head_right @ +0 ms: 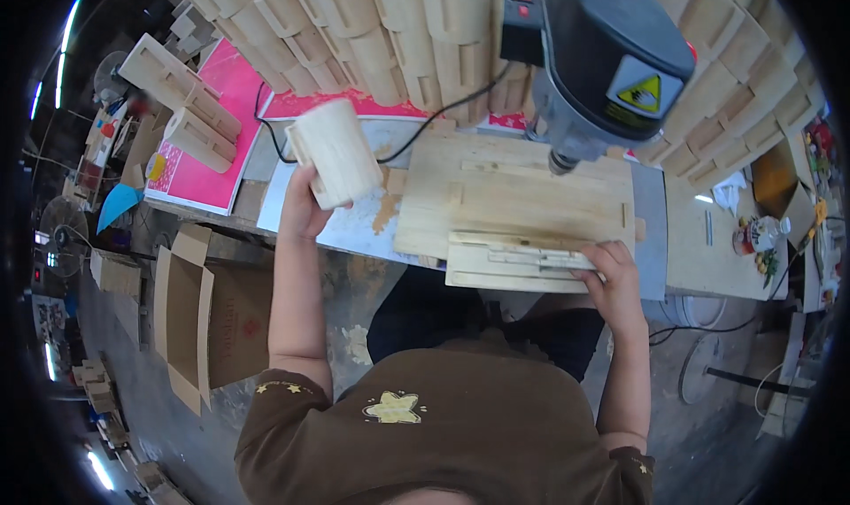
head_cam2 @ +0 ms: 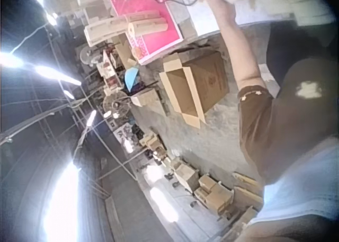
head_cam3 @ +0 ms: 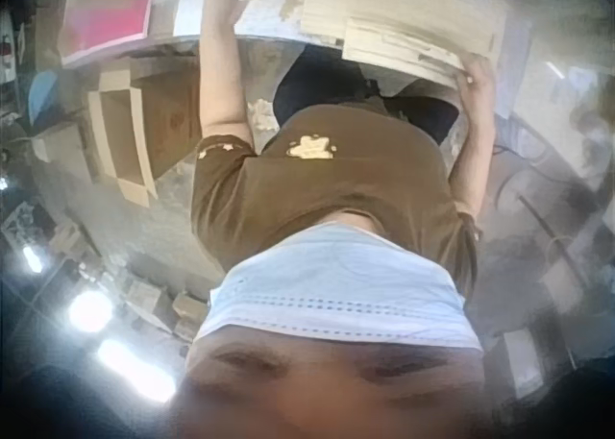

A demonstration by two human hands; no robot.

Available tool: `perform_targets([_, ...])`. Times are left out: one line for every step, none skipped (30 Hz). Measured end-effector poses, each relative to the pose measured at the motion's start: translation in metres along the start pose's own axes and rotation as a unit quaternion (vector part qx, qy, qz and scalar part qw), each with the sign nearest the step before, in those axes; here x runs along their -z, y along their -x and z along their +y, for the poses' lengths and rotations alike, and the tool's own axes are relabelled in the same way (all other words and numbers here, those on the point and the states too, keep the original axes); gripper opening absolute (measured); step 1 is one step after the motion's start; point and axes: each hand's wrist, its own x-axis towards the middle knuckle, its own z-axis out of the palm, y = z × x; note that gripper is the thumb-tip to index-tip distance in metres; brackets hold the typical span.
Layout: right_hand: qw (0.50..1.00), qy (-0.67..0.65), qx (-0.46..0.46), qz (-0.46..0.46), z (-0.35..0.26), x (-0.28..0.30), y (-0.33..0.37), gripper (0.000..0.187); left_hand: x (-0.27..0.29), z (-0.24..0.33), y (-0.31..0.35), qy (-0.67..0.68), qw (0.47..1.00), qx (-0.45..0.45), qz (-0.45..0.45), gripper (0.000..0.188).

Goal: Using a drill press to drill holes into cylindrical wooden blocks.

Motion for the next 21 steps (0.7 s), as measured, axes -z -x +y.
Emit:
perform_targets([1.000, 0.002, -0.009, -0.003, 0.002, 0.000, 0.000, 0.031, -0.011, -0.002, 0.006, -0.101, 0.995, -0.004, 0.026, 0.053])
perform_targets([1.000, -0.005, 0.009, -0.003, 0.006, 0.000, -0.002, 0.032, -0.023, -0.001, 0.010, -0.145, 0.989, 0.021, 0.011, 0.053])
perform_targets([1.000, -0.013, 0.025, -0.002, 0.010, 0.001, -0.004, 0.034, -0.032, -0.002, 0.012, -0.142, 0.989, 0.033, 0.007, 0.053])
perform_targets([0.999, -0.015, 0.032, -0.009, 0.014, 0.001, -0.009, 0.033, -0.039, -0.003, 0.014, -0.224, 0.972, 0.065, -0.017, 0.051])
perform_targets([0.999, -0.014, 0.034, -0.015, 0.018, 0.002, -0.014, 0.033, -0.046, -0.005, 0.013, -0.302, 0.947, 0.098, -0.048, 0.049])
perform_targets([0.999, -0.014, 0.027, -0.019, 0.024, 0.002, -0.018, 0.033, -0.056, -0.006, 0.011, -0.305, 0.940, 0.140, -0.059, 0.046])
perform_targets([0.999, -0.015, 0.020, -0.025, 0.029, 0.002, -0.022, 0.032, -0.061, -0.014, 0.011, -0.301, 0.939, 0.156, -0.062, 0.046])
perform_targets([0.999, -0.016, 0.031, -0.016, 0.031, 0.002, -0.027, 0.032, -0.065, -0.024, 0.011, -0.355, 0.919, 0.152, -0.085, 0.044])
perform_targets([0.999, -0.018, 0.043, -0.005, 0.033, 0.002, -0.031, 0.032, -0.069, -0.034, 0.010, -0.407, 0.895, 0.145, -0.109, 0.041])
perform_targets([0.999, -0.020, 0.029, -0.012, 0.033, 0.002, -0.032, 0.032, -0.075, -0.040, 0.007, -0.422, 0.884, 0.153, -0.131, 0.041])
perform_targets([0.999, -0.017, 0.039, -0.007, 0.033, 0.004, -0.036, 0.032, -0.078, -0.047, 0.004, -0.419, 0.883, 0.163, -0.134, 0.041])
perform_targets([0.999, -0.015, 0.049, -0.001, 0.035, 0.004, -0.036, 0.031, -0.080, -0.053, 0.002, -0.404, 0.889, 0.166, -0.134, 0.042])
perform_targets([0.999, -0.014, 0.044, -0.003, 0.039, 0.005, -0.036, 0.031, -0.083, -0.057, -0.002, -0.389, 0.896, 0.165, -0.135, 0.042])
perform_targets([0.999, -0.025, 0.042, -0.007, 0.042, 0.006, -0.036, 0.032, -0.085, -0.058, -0.004, -0.399, 0.894, 0.159, -0.129, 0.044])
perform_targets([0.998, -0.035, 0.042, -0.010, 0.045, 0.007, -0.035, 0.032, -0.084, -0.059, -0.007, -0.399, 0.893, 0.161, -0.131, 0.044])
perform_targets([0.999, -0.034, 0.039, -0.010, 0.046, 0.008, -0.034, 0.032, -0.083, -0.060, -0.010, -0.409, 0.888, 0.166, -0.127, 0.043])
perform_targets([0.999, -0.037, 0.038, -0.013, 0.047, 0.008, -0.034, 0.032, -0.082, -0.060, -0.013, -0.420, 0.883, 0.171, -0.122, 0.043])
perform_targets([0.998, -0.040, 0.037, -0.016, 0.048, 0.008, -0.034, 0.033, -0.083, -0.060, -0.016, -0.420, 0.883, 0.171, -0.123, 0.043])
perform_targets([0.998, -0.040, 0.037, -0.016, 0.048, 0.008, -0.034, 0.033, -0.084, -0.059, -0.018, -0.413, 0.883, 0.173, -0.143, 0.043])
perform_targets([0.998, -0.040, 0.040, -0.016, 0.048, 0.008, -0.034, 0.033, -0.084, -0.057, -0.019, -0.407, 0.882, 0.174, -0.162, 0.043])
perform_targets([0.998, -0.040, 0.044, -0.016, 0.049, 0.008, -0.034, 0.033, -0.082, -0.057, -0.023, -0.407, 0.882, 0.174, -0.162, 0.043])
